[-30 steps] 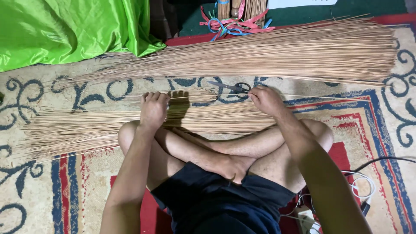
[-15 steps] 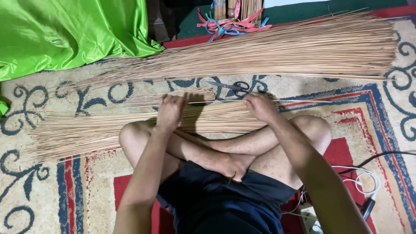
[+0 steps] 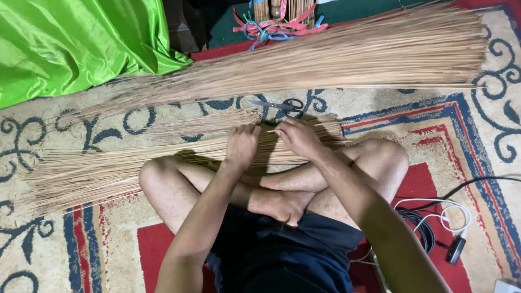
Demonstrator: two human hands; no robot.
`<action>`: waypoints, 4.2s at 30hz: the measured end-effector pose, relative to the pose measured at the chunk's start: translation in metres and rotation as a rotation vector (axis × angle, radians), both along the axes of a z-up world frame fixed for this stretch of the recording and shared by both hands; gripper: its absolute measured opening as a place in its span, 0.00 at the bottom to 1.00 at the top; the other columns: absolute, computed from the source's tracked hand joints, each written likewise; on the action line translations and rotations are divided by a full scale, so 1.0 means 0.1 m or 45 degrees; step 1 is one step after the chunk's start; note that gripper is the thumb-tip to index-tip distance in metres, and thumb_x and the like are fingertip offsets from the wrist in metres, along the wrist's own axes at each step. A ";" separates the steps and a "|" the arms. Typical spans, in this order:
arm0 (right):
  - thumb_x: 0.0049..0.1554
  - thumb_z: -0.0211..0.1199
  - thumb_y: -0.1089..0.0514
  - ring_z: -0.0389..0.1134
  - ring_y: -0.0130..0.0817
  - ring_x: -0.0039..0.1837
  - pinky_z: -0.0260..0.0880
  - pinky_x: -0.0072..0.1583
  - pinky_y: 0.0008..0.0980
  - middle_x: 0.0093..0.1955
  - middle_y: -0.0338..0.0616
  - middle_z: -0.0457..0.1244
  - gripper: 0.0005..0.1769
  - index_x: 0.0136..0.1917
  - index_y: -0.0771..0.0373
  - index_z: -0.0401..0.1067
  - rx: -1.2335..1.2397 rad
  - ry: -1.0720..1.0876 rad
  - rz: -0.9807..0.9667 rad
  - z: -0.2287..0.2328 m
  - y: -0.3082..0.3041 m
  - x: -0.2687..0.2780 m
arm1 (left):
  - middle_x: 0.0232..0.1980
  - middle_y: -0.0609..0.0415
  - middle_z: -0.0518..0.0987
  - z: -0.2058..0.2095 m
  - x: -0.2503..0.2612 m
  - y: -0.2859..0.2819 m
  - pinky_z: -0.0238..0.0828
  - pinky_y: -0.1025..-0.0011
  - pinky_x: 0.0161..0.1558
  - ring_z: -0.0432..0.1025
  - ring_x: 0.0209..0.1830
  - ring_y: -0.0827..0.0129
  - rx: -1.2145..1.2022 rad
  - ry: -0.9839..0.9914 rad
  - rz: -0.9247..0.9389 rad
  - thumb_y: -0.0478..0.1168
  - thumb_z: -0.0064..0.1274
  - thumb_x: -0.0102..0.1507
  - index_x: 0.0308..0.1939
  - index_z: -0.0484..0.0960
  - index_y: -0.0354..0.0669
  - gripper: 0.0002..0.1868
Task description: Sorting and trimming bundles of thin wooden sticks using scissors.
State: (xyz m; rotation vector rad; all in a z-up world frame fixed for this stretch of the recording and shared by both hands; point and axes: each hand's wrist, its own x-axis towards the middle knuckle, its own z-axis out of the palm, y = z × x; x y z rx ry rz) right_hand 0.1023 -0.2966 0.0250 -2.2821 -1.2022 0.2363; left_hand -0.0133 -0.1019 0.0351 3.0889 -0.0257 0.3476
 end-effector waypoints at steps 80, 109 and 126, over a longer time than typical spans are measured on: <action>0.55 0.69 0.66 0.75 0.35 0.47 0.82 0.49 0.32 0.52 0.49 0.67 0.18 0.59 0.70 0.70 0.683 1.121 -0.876 0.69 -1.18 0.66 | 0.38 0.61 0.79 -0.44 -0.38 0.63 0.66 0.62 0.52 0.72 0.48 0.61 -0.510 -0.092 0.232 0.41 0.52 0.67 0.46 0.82 0.58 0.06; 0.59 0.68 0.68 0.78 0.45 0.44 0.85 0.50 0.43 0.52 0.63 0.71 0.16 0.61 0.63 0.76 1.567 0.720 -1.310 -0.29 -0.81 0.58 | 0.40 0.60 0.73 -0.35 -0.35 0.62 0.66 0.61 0.50 0.73 0.46 0.60 -0.579 -0.108 0.214 0.39 0.49 0.66 0.47 0.80 0.59 0.08; 0.56 0.68 0.71 0.77 0.37 0.44 0.85 0.53 0.41 0.51 0.62 0.71 0.24 0.66 0.67 0.72 1.534 0.866 -1.379 0.14 -0.74 0.45 | 0.39 0.58 0.77 -0.36 -0.29 0.70 0.68 0.61 0.51 0.76 0.46 0.59 -0.526 -0.001 0.170 0.41 0.49 0.70 0.47 0.81 0.56 0.06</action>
